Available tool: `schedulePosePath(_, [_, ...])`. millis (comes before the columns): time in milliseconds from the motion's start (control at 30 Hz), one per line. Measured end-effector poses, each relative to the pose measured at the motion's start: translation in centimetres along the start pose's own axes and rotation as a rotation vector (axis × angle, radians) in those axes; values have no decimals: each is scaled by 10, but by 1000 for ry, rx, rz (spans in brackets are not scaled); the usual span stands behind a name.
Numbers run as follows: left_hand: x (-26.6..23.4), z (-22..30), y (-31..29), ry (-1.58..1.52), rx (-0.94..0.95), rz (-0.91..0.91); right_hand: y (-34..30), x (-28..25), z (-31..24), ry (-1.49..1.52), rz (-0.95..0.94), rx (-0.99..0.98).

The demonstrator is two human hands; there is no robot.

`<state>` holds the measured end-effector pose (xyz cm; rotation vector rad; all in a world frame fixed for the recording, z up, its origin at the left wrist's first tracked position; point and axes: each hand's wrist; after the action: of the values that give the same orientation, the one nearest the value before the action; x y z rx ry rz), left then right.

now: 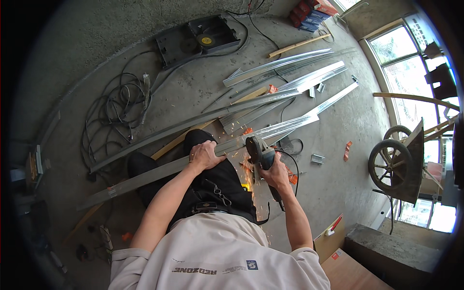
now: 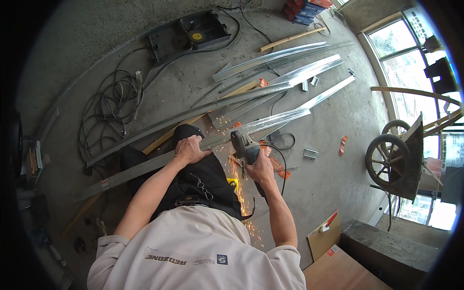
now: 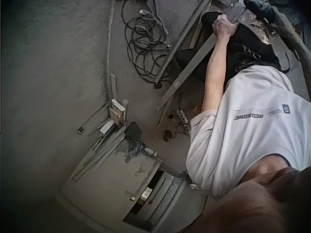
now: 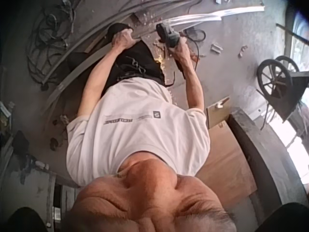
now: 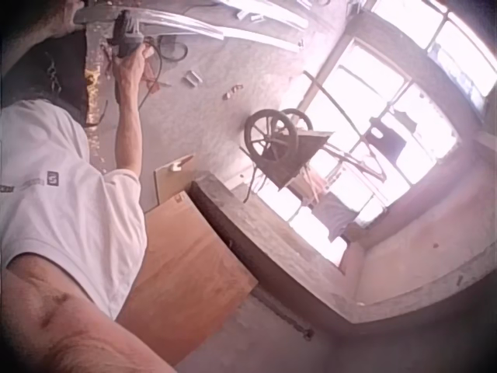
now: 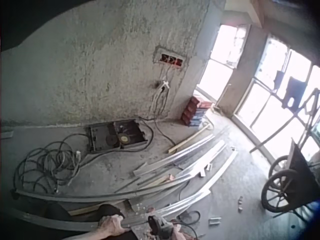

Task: Measuring and cutting metal profiles using a tape measure and an angle grinder.

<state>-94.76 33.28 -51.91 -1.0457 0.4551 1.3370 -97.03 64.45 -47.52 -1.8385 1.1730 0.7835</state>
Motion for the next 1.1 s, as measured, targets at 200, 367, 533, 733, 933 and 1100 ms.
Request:
schedulePosePath(200, [2, -3, -2, -3, 10, 22, 5, -5, -18, 9, -21, 54])
schedulePosePath(367, [-3, 3, -2, -21, -9, -30, 12, -1, -10, -32, -7, 4])
schedulePosePath(533, [-1, -2, -3, -36, 1, -11, 23, 2, -8, -30, -22, -7])
schedulePosePath(733, [1, -2, -2, -38, -4, -4, 31, 2, -8, 22, 6, -33])
schedulePosePath(933, [5, -3, -1, -76, 12, 21, 30, -5, -12, -16, -44, -20])
schedulePosePath(1100, [5, -4, -1, -80, 13, 16, 32, -6, -15, -23, -57, -13])
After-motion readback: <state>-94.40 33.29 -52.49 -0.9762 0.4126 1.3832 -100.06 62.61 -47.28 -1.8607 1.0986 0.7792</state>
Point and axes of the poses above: each hand's wrist, its own y-axis towards the middle knuckle, its own x-axis out of the palm, z = x × y, and after that the axes turned 8 degrees about -x, right-handed
